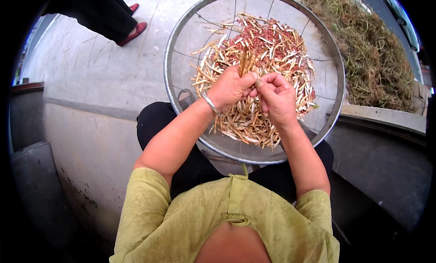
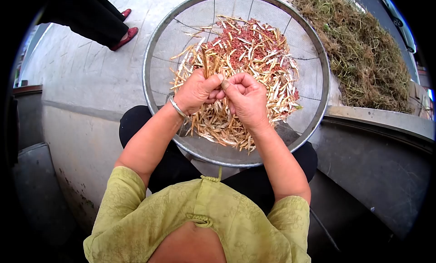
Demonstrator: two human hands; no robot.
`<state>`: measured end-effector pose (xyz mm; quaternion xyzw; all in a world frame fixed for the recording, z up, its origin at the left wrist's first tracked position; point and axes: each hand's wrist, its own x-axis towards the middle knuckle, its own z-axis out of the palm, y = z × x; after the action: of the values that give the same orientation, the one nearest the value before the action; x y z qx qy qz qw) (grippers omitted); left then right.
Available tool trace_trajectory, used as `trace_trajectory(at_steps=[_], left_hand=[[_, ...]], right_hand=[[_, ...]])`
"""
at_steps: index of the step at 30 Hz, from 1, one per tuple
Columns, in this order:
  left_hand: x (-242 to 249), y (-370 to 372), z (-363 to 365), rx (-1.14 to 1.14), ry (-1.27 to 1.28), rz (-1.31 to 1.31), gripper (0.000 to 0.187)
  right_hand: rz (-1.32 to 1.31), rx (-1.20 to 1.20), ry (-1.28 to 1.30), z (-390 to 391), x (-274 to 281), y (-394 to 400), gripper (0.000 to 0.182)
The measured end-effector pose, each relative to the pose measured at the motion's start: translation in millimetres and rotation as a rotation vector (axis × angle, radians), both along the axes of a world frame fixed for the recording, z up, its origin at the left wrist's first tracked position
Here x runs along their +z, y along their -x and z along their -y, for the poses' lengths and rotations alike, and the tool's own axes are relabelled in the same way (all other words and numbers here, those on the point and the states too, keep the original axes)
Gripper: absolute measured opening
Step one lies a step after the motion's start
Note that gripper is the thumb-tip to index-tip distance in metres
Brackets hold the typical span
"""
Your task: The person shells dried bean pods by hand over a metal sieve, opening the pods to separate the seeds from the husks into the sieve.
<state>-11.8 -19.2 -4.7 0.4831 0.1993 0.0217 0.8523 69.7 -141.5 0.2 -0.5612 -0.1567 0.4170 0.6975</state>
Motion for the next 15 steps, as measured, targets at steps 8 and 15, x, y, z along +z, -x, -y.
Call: trace_trajectory(at_steps=[8, 15], left_hand=[[2, -1, 2, 0.08, -0.063, -0.053, 0.018], [-12, -7, -1, 0.08, -0.062, -0.06, 0.022]], right_hand=[[-0.036, 0.196, 0.091, 1, 6, -4, 0.014], [-0.185, 0.151, -0.035, 0, 0, -8, 0.013]])
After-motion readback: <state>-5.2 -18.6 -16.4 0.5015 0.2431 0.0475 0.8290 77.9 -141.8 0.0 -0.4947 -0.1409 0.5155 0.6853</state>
